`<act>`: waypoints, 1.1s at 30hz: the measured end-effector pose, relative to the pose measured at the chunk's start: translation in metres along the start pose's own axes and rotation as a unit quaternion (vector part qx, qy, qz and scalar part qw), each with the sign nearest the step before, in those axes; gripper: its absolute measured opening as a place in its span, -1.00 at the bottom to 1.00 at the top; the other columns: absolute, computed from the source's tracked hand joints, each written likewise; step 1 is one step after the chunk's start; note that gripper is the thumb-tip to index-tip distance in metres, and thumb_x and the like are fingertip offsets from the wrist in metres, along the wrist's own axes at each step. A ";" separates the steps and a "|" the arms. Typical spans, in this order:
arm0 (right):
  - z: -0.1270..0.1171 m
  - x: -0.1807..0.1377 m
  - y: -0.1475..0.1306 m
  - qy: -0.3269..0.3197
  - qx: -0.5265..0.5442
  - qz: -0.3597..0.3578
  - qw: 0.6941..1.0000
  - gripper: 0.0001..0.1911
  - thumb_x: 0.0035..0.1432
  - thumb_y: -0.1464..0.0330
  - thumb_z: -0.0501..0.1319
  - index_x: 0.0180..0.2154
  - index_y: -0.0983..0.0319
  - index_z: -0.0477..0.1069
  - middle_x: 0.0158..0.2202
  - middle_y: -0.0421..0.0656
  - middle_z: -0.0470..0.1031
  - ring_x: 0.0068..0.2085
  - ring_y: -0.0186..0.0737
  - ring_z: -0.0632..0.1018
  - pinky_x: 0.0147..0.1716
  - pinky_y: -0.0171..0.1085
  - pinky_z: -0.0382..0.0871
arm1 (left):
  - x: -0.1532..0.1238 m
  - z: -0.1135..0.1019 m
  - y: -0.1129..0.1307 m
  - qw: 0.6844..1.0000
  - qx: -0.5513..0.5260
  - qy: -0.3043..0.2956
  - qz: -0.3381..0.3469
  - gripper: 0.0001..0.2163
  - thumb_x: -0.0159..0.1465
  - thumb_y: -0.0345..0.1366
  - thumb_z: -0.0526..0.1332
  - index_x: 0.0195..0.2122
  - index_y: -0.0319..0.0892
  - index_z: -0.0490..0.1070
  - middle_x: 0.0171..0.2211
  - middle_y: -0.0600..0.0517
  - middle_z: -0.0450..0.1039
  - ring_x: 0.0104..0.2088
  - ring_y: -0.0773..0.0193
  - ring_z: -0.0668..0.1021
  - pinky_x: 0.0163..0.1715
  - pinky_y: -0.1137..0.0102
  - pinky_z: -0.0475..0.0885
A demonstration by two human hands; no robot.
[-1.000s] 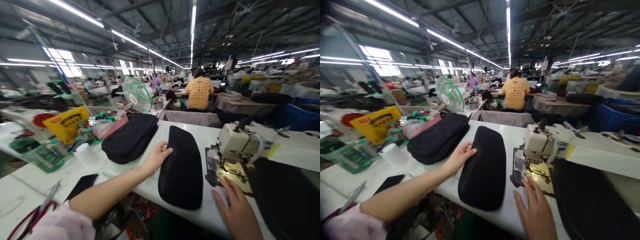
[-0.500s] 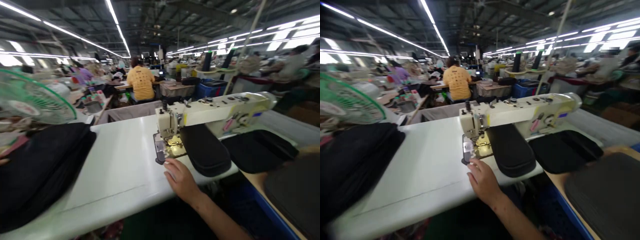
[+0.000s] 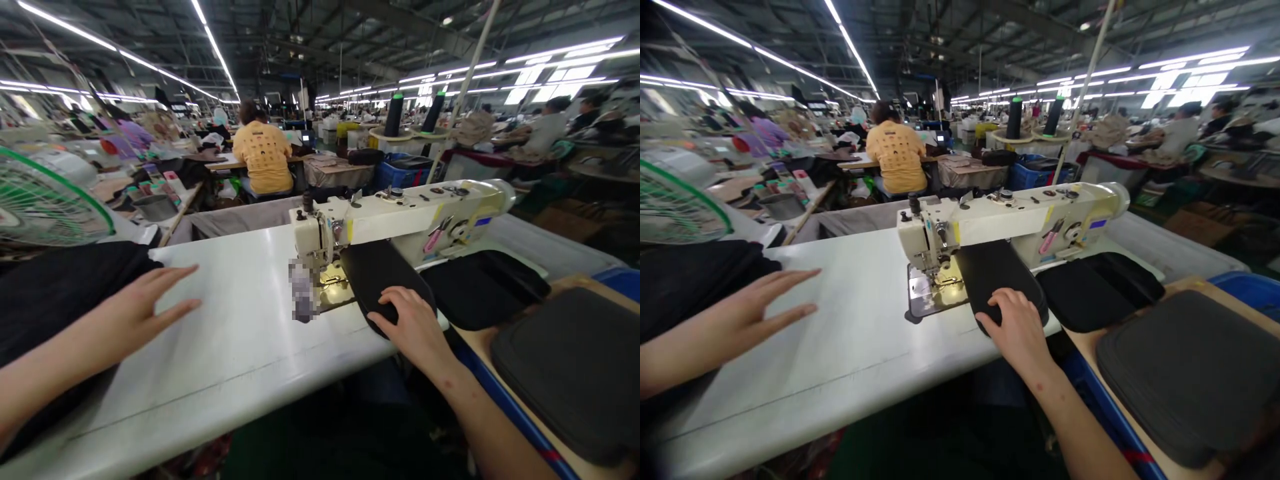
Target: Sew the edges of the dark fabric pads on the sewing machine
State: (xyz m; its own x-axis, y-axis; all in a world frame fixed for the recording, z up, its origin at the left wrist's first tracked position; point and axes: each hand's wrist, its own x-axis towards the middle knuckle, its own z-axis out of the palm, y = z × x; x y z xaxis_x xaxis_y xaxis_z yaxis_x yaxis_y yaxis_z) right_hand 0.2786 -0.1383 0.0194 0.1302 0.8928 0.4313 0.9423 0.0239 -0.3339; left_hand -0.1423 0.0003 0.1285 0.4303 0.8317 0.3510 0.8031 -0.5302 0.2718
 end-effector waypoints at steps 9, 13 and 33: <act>0.007 -0.005 0.007 0.032 0.034 -0.029 0.998 -0.91 0.28 0.31 0.22 -0.25 0.17 0.47 -0.10 -0.09 0.58 -0.08 -0.03 0.55 -0.05 -0.06 0.39 | -0.005 0.067 0.120 0.956 -0.117 -0.254 0.091 -0.51 0.34 -0.03 0.18 0.28 0.00 0.32 0.23 -0.05 0.39 0.17 0.04 0.49 0.23 0.17 0.34; 0.014 -0.009 0.001 0.056 0.026 -0.087 0.994 -0.86 0.31 0.39 0.15 -0.26 0.19 0.49 -0.12 -0.07 0.59 -0.08 -0.05 0.56 -0.03 -0.06 0.39 | 0.006 0.098 0.146 0.922 -0.238 -0.297 0.063 -0.56 0.33 -0.09 0.18 0.19 -0.14 0.40 0.11 -0.10 0.50 0.05 0.08 0.55 0.12 0.23 0.42; 0.007 -0.006 -0.001 0.003 0.072 -0.047 0.996 -0.82 0.31 0.36 0.17 -0.27 0.17 0.57 -0.09 -0.08 0.61 -0.06 -0.05 0.57 -0.01 -0.04 0.44 | 0.040 0.163 0.172 0.833 -0.402 -0.379 -0.013 -0.61 0.27 -0.12 0.22 0.04 -0.24 0.50 -0.24 -0.07 0.59 -0.20 0.21 0.59 -0.19 0.37 0.45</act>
State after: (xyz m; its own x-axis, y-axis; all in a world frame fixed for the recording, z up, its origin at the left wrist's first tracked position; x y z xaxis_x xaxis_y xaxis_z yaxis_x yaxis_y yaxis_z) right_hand 0.2748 -0.1408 0.0112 0.0451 0.8808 0.4714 0.8961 0.1729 -0.4087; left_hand 0.0802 -0.0309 0.0431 0.7985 0.5484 -0.2484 0.4111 -0.1952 0.8904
